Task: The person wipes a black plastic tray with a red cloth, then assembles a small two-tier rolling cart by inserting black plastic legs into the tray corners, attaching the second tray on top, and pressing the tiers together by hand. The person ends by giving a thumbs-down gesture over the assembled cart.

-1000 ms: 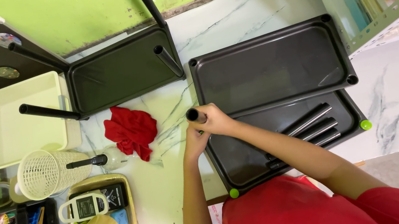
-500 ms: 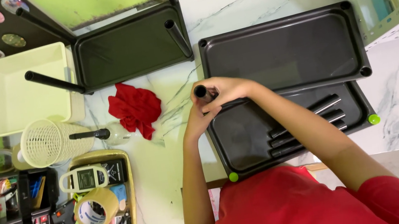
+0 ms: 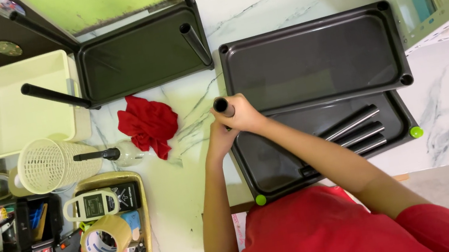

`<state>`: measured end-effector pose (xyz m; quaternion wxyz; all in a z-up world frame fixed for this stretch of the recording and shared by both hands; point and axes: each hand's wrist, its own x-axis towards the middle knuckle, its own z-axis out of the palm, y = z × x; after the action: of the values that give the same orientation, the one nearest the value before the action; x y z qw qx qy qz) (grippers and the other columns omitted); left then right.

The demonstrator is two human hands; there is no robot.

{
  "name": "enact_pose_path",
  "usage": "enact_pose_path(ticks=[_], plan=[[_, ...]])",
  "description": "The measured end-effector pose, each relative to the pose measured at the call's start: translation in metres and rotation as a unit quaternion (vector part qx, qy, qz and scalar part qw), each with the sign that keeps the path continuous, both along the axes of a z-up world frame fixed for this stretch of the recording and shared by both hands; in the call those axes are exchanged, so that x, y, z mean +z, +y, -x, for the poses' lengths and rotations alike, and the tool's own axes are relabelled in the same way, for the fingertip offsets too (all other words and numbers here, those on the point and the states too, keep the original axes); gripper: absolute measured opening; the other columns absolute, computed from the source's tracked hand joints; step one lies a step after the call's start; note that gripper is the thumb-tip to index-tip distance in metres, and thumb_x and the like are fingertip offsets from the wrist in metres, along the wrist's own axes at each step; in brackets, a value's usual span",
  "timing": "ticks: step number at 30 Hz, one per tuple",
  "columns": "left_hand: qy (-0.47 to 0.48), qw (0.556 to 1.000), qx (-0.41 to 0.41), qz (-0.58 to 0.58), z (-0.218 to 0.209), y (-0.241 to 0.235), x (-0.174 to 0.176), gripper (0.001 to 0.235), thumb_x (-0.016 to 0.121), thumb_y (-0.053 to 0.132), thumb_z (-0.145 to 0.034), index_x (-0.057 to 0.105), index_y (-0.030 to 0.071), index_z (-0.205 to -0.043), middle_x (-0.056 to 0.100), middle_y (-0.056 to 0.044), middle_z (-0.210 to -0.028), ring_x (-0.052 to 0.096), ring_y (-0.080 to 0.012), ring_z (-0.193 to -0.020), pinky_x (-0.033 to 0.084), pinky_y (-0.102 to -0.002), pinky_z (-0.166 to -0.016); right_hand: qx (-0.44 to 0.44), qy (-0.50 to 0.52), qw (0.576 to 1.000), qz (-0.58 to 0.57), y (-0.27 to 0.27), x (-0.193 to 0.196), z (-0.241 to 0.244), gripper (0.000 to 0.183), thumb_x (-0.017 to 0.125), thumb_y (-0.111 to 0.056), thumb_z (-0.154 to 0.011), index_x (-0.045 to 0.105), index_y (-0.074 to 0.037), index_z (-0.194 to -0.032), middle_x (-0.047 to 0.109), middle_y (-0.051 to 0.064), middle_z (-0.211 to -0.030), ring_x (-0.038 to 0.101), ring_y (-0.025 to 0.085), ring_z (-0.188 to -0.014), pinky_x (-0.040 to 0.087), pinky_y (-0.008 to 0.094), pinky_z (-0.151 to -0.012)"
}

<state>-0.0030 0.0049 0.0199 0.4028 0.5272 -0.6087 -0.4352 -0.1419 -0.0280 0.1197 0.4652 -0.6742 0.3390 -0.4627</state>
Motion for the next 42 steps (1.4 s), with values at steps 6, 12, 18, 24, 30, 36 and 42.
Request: enact_pose_path(ticks=[6, 12, 18, 24, 30, 36, 42], plan=[[-0.048, 0.999, 0.019, 0.01, 0.001, 0.001, 0.003, 0.043, 0.077, 0.009, -0.079, 0.064, -0.003, -0.118, 0.076, -0.017, -0.106, 0.074, -0.0279, -0.104, 0.056, -0.038, -0.085, -0.111, 0.005, 0.993, 0.035, 0.009, 0.001, -0.009, 0.019, 0.072, -0.012, -0.094, 0.06, 0.001, -0.088, 0.056, 0.011, -0.072, 0.035, 0.02, -0.067, 0.05, 0.031, -0.062], [-0.087, 0.993, 0.056, 0.053, 0.029, 0.041, 0.07, 0.059, 0.074, 0.011, -0.089, 0.049, -0.001, -0.14, 0.062, -0.022, -0.134, 0.061, -0.0364, -0.125, 0.05, -0.043, -0.099, -0.031, 0.074, 0.997, 0.008, 0.021, 0.06, 0.024, 0.027, 0.078, -0.015, -0.09, 0.06, 0.0, -0.103, 0.056, 0.014, -0.084, 0.051, 0.025, -0.074, 0.05, 0.034, -0.068], [-0.208, 0.93, 0.209, 0.219, 0.072, 0.095, 0.098, 0.05, 0.074, 0.01, -0.09, 0.05, 0.001, -0.133, 0.047, -0.027, -0.136, 0.041, -0.0446, -0.129, 0.035, -0.053, -0.106, -0.023, 0.116, 0.991, 0.066, 0.048, 0.07, 0.082, 0.046, 0.078, -0.009, -0.087, 0.055, -0.004, -0.127, 0.056, 0.014, -0.123, 0.062, 0.026, -0.105, 0.053, 0.037, -0.092], [-0.169, 0.963, -0.021, 0.208, 0.115, 0.108, 0.096, 0.02, 0.07, 0.011, -0.093, 0.067, 0.009, -0.113, 0.065, -0.01, -0.115, 0.062, -0.0312, -0.111, 0.046, -0.043, -0.097, -0.109, 0.156, 0.981, 0.03, 0.077, 0.059, 0.148, 0.039, 0.074, -0.005, -0.088, 0.058, -0.002, -0.123, 0.059, 0.014, -0.12, 0.063, 0.026, -0.102, 0.054, 0.036, -0.091], [-0.229, 0.942, -0.171, 0.175, 0.162, 0.1, 0.106, 0.029, 0.072, 0.019, -0.091, 0.069, 0.005, -0.117, 0.065, -0.011, -0.108, 0.061, -0.0324, -0.101, 0.048, -0.043, -0.089, -0.177, 0.208, 0.962, 0.03, 0.109, 0.075, 0.196, 0.023, 0.071, -0.004, -0.09, 0.063, 0.0, -0.111, 0.064, 0.014, -0.109, 0.065, 0.028, -0.1, 0.054, 0.037, -0.089], [-0.215, 0.936, -0.235, 0.152, 0.169, 0.081, 0.104, 0.028, 0.071, 0.019, -0.093, 0.069, 0.002, -0.115, 0.066, -0.013, -0.11, 0.062, -0.0344, -0.104, 0.051, -0.043, -0.088, -0.199, 0.234, 0.952, 0.002, 0.133, 0.075, 0.225, 0.017, 0.069, -0.006, -0.093, 0.064, 0.0, -0.108, 0.067, 0.012, -0.104, 0.067, 0.027, -0.1, 0.054, 0.037, -0.086], [-0.006, 0.963, -0.254, -0.093, 0.145, 0.07, 0.109, 0.029, 0.062, 0.02, -0.101, 0.066, -0.001, -0.12, 0.065, -0.009, -0.096, 0.067, -0.016, -0.074, 0.054, -0.03, -0.07, -0.229, 0.222, 0.947, 0.024, 0.139, 0.089, 0.23, 0.015, 0.068, -0.004, -0.094, 0.067, -0.003, -0.108, 0.069, 0.01, -0.109, 0.066, 0.027, -0.102, 0.053, 0.037, -0.089]])
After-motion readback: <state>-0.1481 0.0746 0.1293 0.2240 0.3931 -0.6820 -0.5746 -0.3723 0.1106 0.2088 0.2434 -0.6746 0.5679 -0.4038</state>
